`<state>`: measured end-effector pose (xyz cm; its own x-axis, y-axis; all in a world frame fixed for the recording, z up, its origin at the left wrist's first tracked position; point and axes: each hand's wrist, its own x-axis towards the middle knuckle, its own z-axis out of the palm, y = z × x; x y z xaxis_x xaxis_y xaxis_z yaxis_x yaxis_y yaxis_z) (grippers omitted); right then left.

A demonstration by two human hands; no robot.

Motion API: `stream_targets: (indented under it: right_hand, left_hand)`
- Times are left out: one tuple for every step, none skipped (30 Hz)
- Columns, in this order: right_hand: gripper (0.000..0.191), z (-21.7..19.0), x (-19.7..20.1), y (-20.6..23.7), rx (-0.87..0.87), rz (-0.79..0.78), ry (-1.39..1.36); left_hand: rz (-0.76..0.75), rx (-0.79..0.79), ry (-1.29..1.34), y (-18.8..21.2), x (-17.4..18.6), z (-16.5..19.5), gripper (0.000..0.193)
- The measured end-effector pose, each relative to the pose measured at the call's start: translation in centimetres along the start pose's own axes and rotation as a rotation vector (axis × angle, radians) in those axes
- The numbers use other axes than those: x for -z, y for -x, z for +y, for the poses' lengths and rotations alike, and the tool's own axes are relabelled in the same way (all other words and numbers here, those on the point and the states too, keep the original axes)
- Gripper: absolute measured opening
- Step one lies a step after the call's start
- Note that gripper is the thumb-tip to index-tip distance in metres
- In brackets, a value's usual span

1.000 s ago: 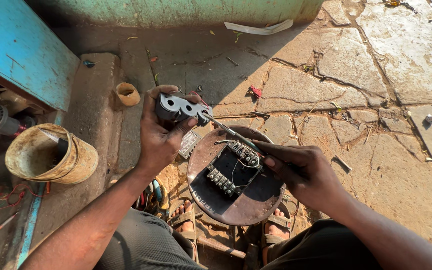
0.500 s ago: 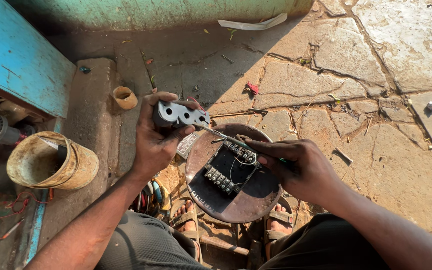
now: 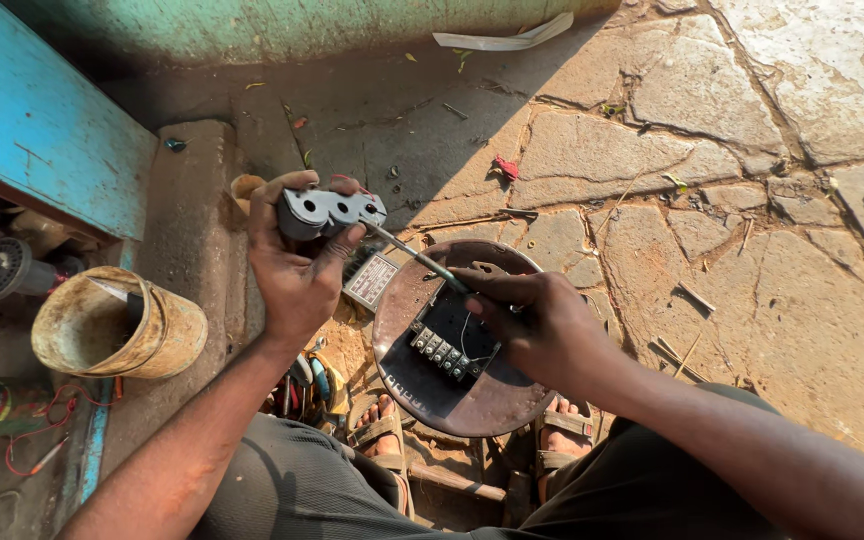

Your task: The person disassembles a small electrical component, likely a fan capacitor, using a screwdriver and pliers. They remove the casing, strip wires, and manipulate internal coils and terminals while seated on a stool in a workshop.

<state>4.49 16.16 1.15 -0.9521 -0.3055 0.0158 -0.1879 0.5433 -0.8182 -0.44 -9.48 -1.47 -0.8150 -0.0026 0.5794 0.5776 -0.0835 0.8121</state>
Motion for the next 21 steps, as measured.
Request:
stream_targets:
  right_hand:
    - [0.035, 0.0, 0.1, 0.1, 0.049, 0.023, 0.008]
    - [0.036, -0.1, 0.1, 0.3, 0.093, 0.044, 0.015]
    - [0.039, -0.2, -0.2, 0.4, -0.019, -0.015, 0.003]
    - [0.042, -0.5, -1.0, 0.3, -0.126, -0.062, -0.007]
    - [0.045, -0.8, -1.6, 0.0, -0.232, -0.105, -0.013]
    - [0.045, -1.1, -2.5, 0.1, -0.172, -0.05, -0.095]
    - [0.046, -1.6, -3.6, 0.5, -0.113, 0.002, -0.175]
    - [0.047, -2.0, -4.3, 0.5, -0.052, 0.052, -0.257]
    - [0.044, -2.1, -4.7, 0.1, -0.035, 0.067, -0.294]
    - [0.042, -2.3, -5.0, -0.3, -0.019, 0.079, -0.33]
    - [0.04, -2.3, -5.1, -0.6, 0.0, 0.091, -0.365]
    - [0.039, -2.2, -5.0, -0.7, -0.013, 0.093, -0.365]
    - [0.039, -2.1, -4.7, -0.7, -0.024, 0.095, -0.365]
    - [0.039, -2.0, -4.4, -0.7, -0.037, 0.094, -0.368]
    - [0.04, -1.7, -4.1, -0.5, -0.067, 0.08, -0.391]
    - [0.041, -1.3, -3.4, -0.3, -0.098, 0.067, -0.414]
    - [0.042, -0.9, -2.9, -0.1, -0.129, 0.056, -0.437]
    - [0.04, -0.4, -2.2, -0.2, -0.116, 0.066, -0.467]
    - [0.04, 0.2, -1.4, -0.4, -0.104, 0.073, -0.496]
    - [0.039, 0.8, -0.8, -0.7, -0.096, 0.077, -0.522]
    - [0.033, 1.4, -0.4, -1.3, -0.053, 0.127, -0.429]
  left_hand:
    - [-0.007, 0.001, -0.027, 0.2, 0.1, 0.0, 0.052]
    - [0.017, -0.008, -0.042, 0.4, 0.0, -0.1, 0.052]
    - [0.034, -0.021, -0.056, 0.3, -0.1, -0.3, 0.053]
    - [0.045, -0.044, -0.067, -0.1, -0.3, -0.6, 0.053]
    - [0.062, -0.052, -0.059, -0.4, -0.5, -0.8, 0.053]
    - [0.081, -0.057, -0.051, -0.4, -0.7, -0.9, 0.053]
    - [0.102, -0.06, -0.044, -0.4, -0.9, -0.9, 0.053]
    - [0.102, -0.097, -0.093, -0.5, -1.3, -1.0, 0.053]
    - [0.102, -0.133, -0.144, -0.4, -1.8, -1.1, 0.053]
    - [0.104, -0.168, -0.195, -0.3, -2.2, -1.1, 0.053]
    - [0.13, -0.117, -0.164, -0.2, -2.5, -1.1, 0.054]
    - [0.156, -0.07, -0.134, -0.3, -2.6, -1.1, 0.054]
    - [0.182, -0.024, -0.104, -0.4, -2.6, -1.0, 0.055]
    - [0.175, -0.017, -0.059, -0.6, -2.3, -0.9, 0.054]
    - [0.168, -0.007, -0.013, -0.8, -1.9, -0.7, 0.053]
    - [0.162, 0.004, 0.034, -1.0, -1.5, -0.6, 0.052]
    - [0.142, 0.071, 0.081, -1.1, -1.0, -0.5, 0.052]
    - [0.119, 0.14, 0.129, -1.0, -0.6, -0.3, 0.051]
    - [0.099, 0.212, 0.177, -0.9, -0.1, -0.2, 0.05]
    - [0.046, 0.275, 0.172, -0.8, 0.1, -0.1, 0.053]
    - [-0.007, 0.338, 0.168, -0.7, 0.3, -0.1, 0.055]
